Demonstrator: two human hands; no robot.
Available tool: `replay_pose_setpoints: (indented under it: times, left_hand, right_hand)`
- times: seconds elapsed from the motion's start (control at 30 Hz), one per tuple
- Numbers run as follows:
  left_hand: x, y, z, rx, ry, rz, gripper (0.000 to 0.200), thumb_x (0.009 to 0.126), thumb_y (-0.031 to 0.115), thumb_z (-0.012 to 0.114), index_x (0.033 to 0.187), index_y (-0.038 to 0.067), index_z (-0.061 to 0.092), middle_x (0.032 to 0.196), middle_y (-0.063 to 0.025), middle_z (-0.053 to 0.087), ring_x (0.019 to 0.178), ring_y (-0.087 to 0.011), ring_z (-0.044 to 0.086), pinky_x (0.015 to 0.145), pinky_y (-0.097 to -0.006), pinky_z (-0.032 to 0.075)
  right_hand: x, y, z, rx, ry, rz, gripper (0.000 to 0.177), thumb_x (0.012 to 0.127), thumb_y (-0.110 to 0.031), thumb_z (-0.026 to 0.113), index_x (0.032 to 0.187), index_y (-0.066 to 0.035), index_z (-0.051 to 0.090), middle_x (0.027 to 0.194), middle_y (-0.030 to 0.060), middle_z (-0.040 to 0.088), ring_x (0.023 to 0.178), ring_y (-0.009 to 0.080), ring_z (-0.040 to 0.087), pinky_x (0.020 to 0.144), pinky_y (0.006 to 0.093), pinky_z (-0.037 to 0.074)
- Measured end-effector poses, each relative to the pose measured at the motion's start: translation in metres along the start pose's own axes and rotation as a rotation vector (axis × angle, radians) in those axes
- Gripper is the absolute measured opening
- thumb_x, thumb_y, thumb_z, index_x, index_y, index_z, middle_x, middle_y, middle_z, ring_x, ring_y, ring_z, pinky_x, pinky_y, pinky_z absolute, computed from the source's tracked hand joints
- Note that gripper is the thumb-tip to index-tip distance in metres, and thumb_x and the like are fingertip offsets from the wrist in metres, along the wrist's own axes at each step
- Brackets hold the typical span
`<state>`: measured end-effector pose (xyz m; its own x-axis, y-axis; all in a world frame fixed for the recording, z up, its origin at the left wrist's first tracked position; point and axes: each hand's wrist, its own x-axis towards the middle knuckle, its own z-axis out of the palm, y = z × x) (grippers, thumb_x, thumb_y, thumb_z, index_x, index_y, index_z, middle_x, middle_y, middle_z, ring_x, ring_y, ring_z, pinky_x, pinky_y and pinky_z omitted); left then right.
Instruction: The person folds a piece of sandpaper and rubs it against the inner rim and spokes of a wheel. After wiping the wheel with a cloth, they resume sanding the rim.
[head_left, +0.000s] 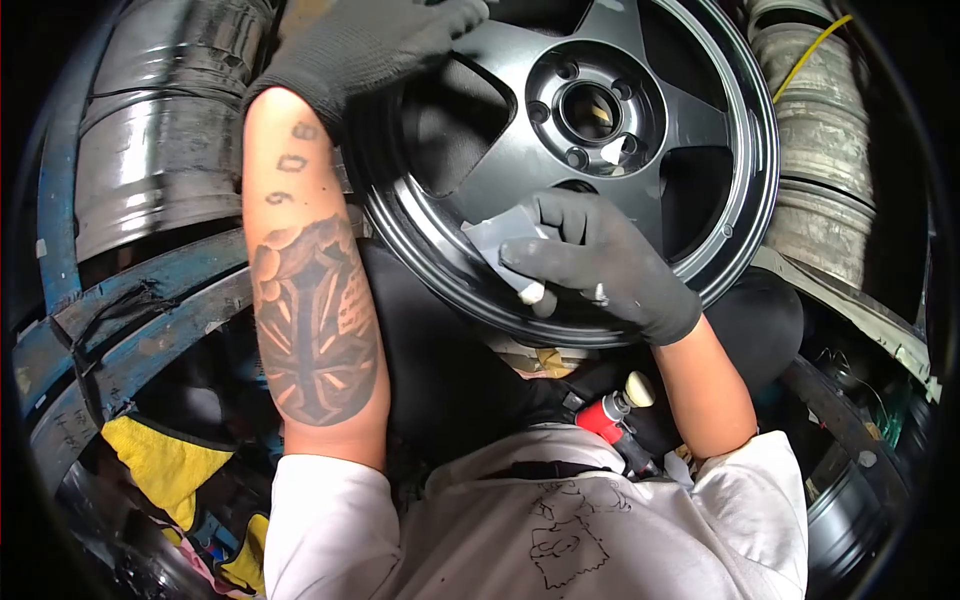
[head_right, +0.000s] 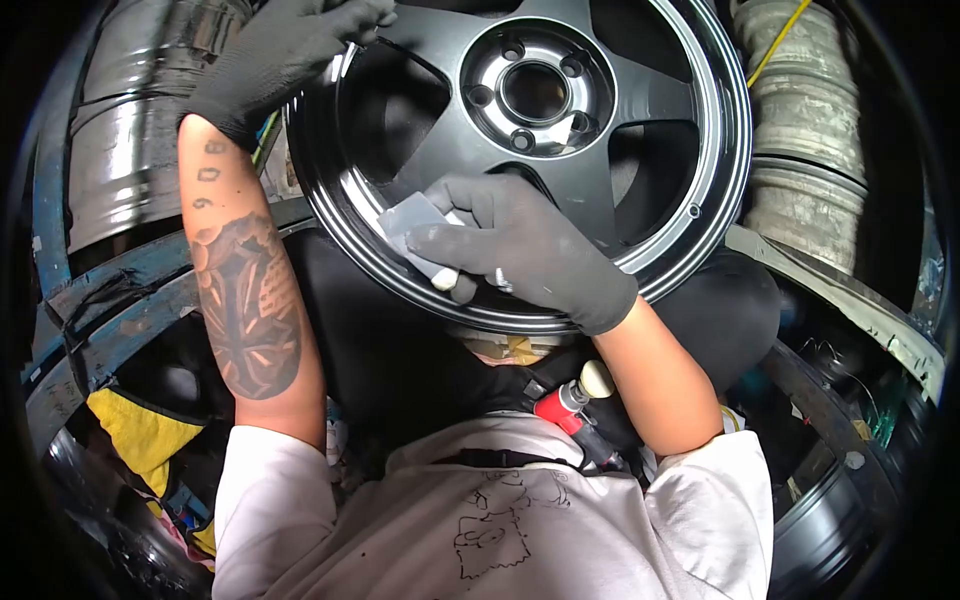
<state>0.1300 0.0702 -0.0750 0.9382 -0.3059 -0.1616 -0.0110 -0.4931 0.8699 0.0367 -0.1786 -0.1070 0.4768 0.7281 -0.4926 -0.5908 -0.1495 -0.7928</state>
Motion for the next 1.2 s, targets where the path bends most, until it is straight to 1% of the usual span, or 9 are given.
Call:
replay_pose_setpoints:
  times: [0.13,0.3,0.4,0.47,0.5,0.57,0.7,0.83,1.2]
  left_hand:
    - [-0.005,0.02,-0.002,0.349,0.032,0.058,0.033,0.106,0.026,0.055,0.122,-0.001,0.065,0.105,-0.0126,0.075,0.097,-0.0195,0.071,0.088,-0.0295,0.053]
    - [-0.006,0.012,-0.005,0.254,0.003,-0.049,0.034,0.106,0.026,0.056,0.126,0.0,0.065,0.108,-0.0143,0.075,0.101,-0.0234,0.071,0.091,-0.0321,0.053]
    - [-0.008,0.013,-0.009,0.226,-0.003,-0.039,0.034,0.104,0.024,0.059,0.129,0.002,0.065,0.108,-0.0089,0.074,0.101,-0.019,0.069,0.091,-0.0297,0.053]
    - [-0.006,-0.025,-0.013,0.107,0.028,0.089,0.032,0.103,0.021,0.063,0.13,0.005,0.068,0.11,-0.0017,0.072,0.101,-0.009,0.064,0.09,-0.025,0.052]
    - [-0.009,-0.006,-0.005,0.015,0.049,-0.112,0.036,0.106,0.028,0.058,0.135,0.007,0.067,0.111,-0.0004,0.07,0.099,-0.0087,0.063,0.086,-0.0241,0.051]
    - [-0.009,-0.003,-0.004,0.072,0.025,-0.103,0.037,0.106,0.029,0.058,0.136,0.008,0.066,0.111,0.0003,0.07,0.098,-0.0086,0.063,0.085,-0.0239,0.05]
    - [-0.009,0.005,0.0,0.072,0.051,-0.188,0.041,0.106,0.034,0.059,0.137,0.008,0.066,0.108,-0.0007,0.07,0.098,-0.0093,0.062,0.087,-0.024,0.048]
    - [-0.007,0.013,0.004,0.098,0.072,-0.23,0.042,0.106,0.035,0.059,0.137,0.008,0.066,0.109,-0.0019,0.072,0.098,-0.0106,0.062,0.088,-0.0253,0.047]
    - [-0.008,0.016,0.012,0.148,0.088,-0.233,0.041,0.105,0.036,0.061,0.135,0.009,0.068,0.109,-0.0034,0.073,0.098,-0.012,0.063,0.089,-0.027,0.047]
  right_hand:
    - [0.001,0.003,0.01,0.295,-0.071,0.026,0.038,0.101,-0.024,0.065,0.122,0.007,0.064,0.104,0.0094,0.072,0.085,0.0128,0.069,0.078,0.0259,0.056]
    - [0.005,0.002,0.009,0.155,0.082,-0.049,0.031,0.093,-0.027,0.068,0.1,0.004,0.069,0.091,0.0049,0.069,0.071,0.0056,0.057,0.067,0.0253,0.048]
    - [0.005,0.014,-0.001,-0.211,0.178,-0.048,0.032,0.09,-0.031,0.074,0.091,-0.001,0.066,0.099,0.0059,0.07,0.068,0.0063,0.053,0.065,0.0252,0.046]
    - [0.006,0.025,-0.001,-0.547,0.262,-0.241,0.026,0.085,-0.028,0.076,0.094,-0.006,0.065,0.103,0.0095,0.066,0.073,0.0198,0.06,0.069,0.0349,0.05]
    - [0.007,0.035,-0.001,-0.732,0.297,-0.353,0.025,0.084,-0.026,0.076,0.096,-0.007,0.065,0.102,0.0108,0.064,0.076,0.0242,0.062,0.071,0.0379,0.05]
    - [0.003,0.038,0.006,-0.93,0.35,-0.483,0.024,0.082,-0.02,0.072,0.104,-0.011,0.067,0.095,0.0138,0.058,0.087,0.0359,0.064,0.076,0.0474,0.051]
    - [0.01,0.05,0.013,-0.95,0.299,-0.52,0.013,0.09,-0.015,0.064,0.101,-0.014,0.071,0.092,0.0101,0.061,0.082,0.0293,0.066,0.074,0.0441,0.053]
    - [0.019,0.06,0.023,-1.25,0.329,-0.518,0.011,0.089,-0.015,0.063,0.097,-0.015,0.07,0.085,0.0078,0.06,0.073,0.0252,0.067,0.071,0.0409,0.052]
    - [0.022,0.071,0.028,-1.425,0.364,-0.622,0.007,0.087,-0.018,0.063,0.085,-0.016,0.069,0.079,0.003,0.064,0.076,0.0207,0.066,0.068,0.0369,0.048]
